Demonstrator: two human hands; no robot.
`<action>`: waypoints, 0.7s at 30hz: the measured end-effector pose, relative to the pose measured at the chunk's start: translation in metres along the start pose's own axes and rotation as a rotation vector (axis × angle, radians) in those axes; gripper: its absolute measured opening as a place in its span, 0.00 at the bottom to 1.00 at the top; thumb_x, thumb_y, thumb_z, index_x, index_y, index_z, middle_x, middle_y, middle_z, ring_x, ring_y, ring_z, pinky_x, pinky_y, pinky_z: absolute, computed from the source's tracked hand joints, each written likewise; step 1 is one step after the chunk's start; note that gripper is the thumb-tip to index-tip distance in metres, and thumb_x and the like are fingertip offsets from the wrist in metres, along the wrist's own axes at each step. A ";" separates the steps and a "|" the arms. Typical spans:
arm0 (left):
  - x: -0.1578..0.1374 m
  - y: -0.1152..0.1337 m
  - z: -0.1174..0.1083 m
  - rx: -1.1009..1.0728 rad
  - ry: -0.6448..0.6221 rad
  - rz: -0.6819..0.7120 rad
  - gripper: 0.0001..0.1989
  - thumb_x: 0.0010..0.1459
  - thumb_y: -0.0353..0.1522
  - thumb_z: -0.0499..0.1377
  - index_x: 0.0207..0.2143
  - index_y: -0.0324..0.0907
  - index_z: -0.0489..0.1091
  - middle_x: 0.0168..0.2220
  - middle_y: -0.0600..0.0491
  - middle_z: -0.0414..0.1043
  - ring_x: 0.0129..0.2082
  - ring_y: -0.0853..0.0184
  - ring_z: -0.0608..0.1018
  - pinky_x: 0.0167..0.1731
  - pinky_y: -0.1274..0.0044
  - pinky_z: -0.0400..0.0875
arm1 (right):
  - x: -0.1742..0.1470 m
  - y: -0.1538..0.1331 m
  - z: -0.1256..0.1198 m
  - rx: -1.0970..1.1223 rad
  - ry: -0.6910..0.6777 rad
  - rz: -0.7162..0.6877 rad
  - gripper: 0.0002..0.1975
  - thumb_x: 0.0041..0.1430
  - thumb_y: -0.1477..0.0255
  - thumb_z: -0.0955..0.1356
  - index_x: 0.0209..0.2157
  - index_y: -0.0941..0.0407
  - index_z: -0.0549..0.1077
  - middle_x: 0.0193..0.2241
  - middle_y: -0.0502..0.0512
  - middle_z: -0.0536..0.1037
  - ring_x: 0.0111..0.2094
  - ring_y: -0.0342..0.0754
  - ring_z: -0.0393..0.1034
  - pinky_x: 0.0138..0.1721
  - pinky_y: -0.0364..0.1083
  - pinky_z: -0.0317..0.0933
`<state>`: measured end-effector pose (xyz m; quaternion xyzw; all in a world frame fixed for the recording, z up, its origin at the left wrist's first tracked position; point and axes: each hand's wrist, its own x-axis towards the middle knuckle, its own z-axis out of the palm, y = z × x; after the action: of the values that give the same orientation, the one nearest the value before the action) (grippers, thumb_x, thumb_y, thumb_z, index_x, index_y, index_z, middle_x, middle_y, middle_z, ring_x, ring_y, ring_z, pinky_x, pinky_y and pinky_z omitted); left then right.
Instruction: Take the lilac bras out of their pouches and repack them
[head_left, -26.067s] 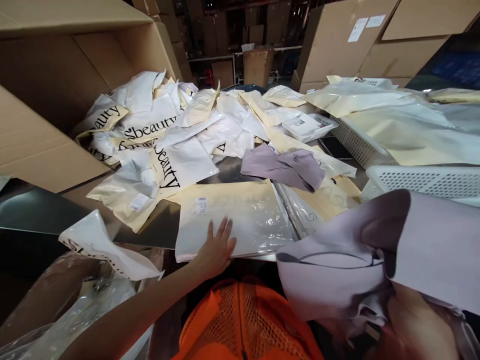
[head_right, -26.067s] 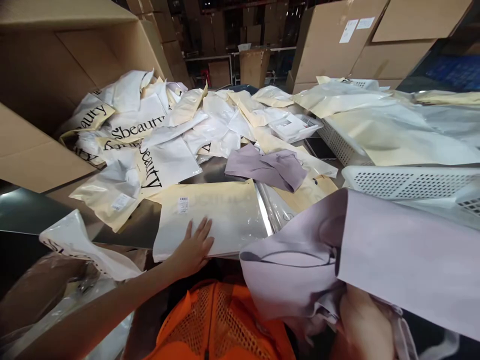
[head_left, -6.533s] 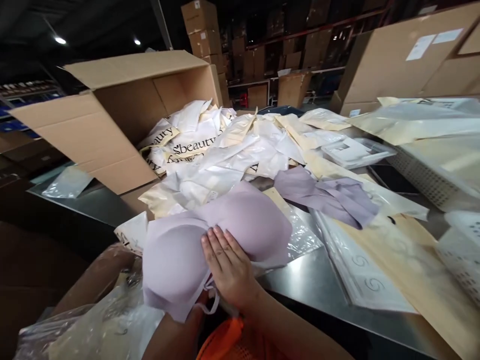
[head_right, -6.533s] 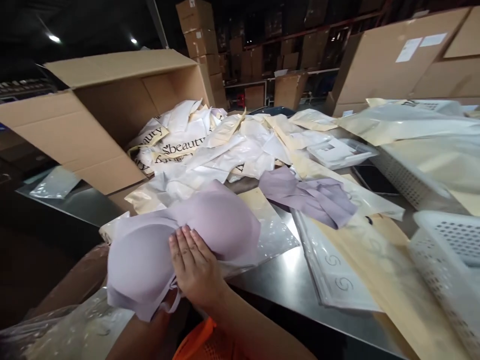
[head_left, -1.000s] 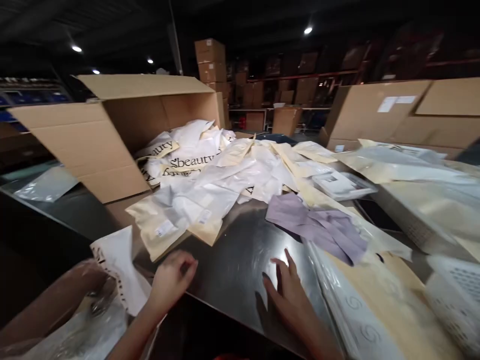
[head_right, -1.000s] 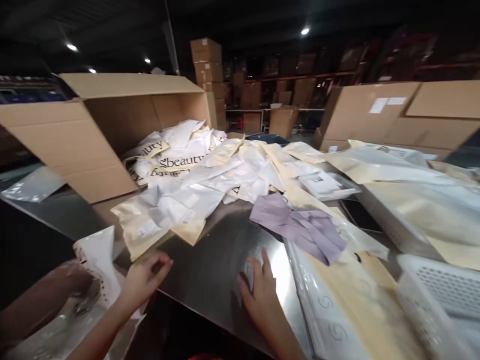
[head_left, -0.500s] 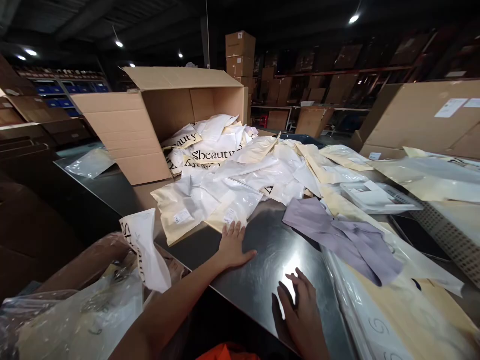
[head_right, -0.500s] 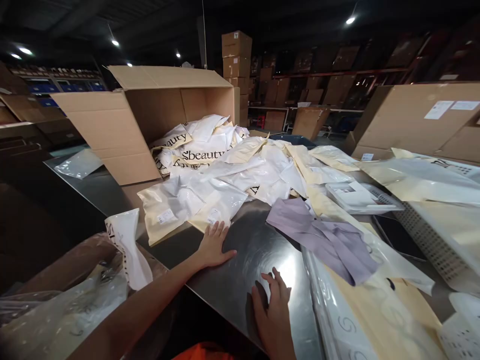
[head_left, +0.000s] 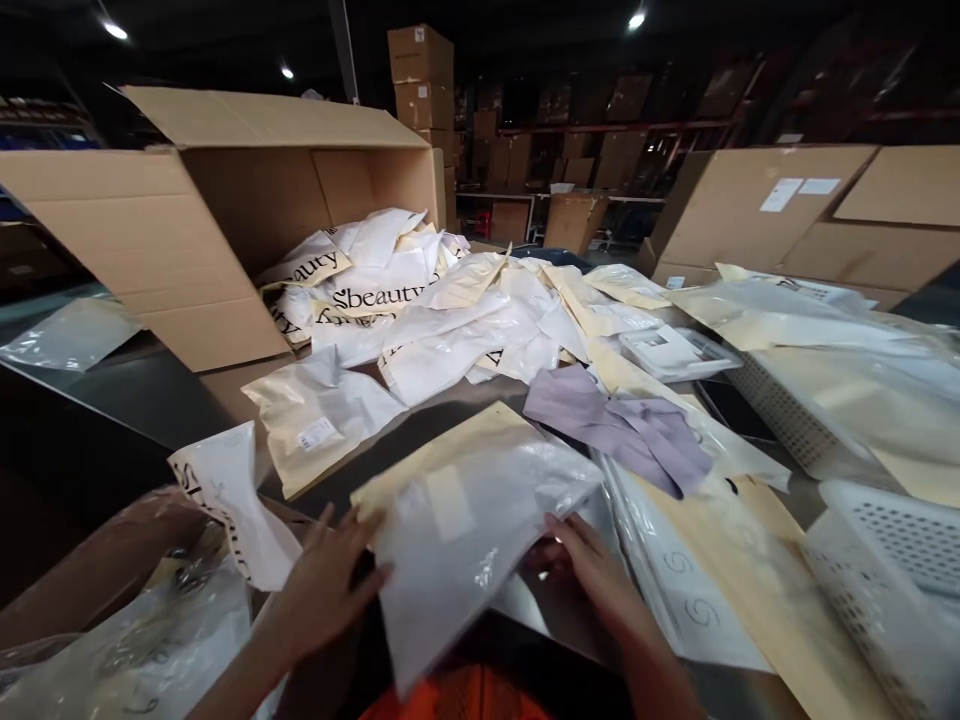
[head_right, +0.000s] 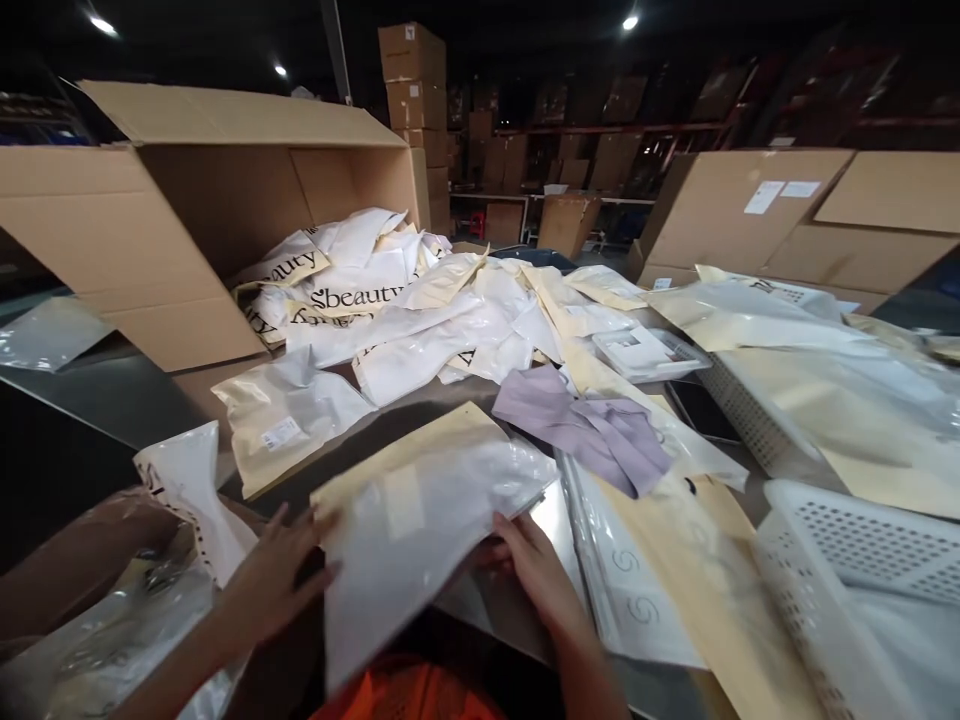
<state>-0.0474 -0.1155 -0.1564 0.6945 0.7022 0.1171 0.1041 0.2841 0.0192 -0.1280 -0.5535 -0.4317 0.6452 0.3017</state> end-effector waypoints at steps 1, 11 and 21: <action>0.009 -0.010 0.000 0.013 -0.009 -0.054 0.30 0.64 0.46 0.49 0.65 0.46 0.57 0.64 0.48 0.61 0.67 0.50 0.58 0.65 0.48 0.44 | 0.001 0.000 0.006 0.062 0.020 0.012 0.21 0.55 0.56 0.69 0.44 0.56 0.69 0.32 0.56 0.79 0.30 0.52 0.77 0.26 0.45 0.69; 0.101 -0.026 -0.030 -0.030 0.243 0.078 0.27 0.63 0.44 0.46 0.55 0.38 0.68 0.58 0.40 0.69 0.59 0.50 0.70 0.58 0.56 0.64 | -0.003 0.003 -0.034 0.312 0.291 -0.057 0.20 0.55 0.59 0.70 0.43 0.57 0.67 0.27 0.52 0.77 0.30 0.49 0.78 0.28 0.43 0.70; 0.021 0.186 0.041 -1.254 -0.376 -0.238 0.14 0.59 0.44 0.61 0.32 0.42 0.71 0.29 0.54 0.72 0.29 0.66 0.75 0.29 0.74 0.72 | -0.038 0.032 -0.003 -0.098 -0.113 -0.045 0.26 0.51 0.46 0.69 0.24 0.56 0.65 0.18 0.48 0.70 0.21 0.43 0.64 0.24 0.41 0.56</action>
<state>0.1417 -0.0918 -0.1375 0.4289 0.5428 0.3680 0.6214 0.2974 -0.0275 -0.1389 -0.5204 -0.4916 0.6465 0.2639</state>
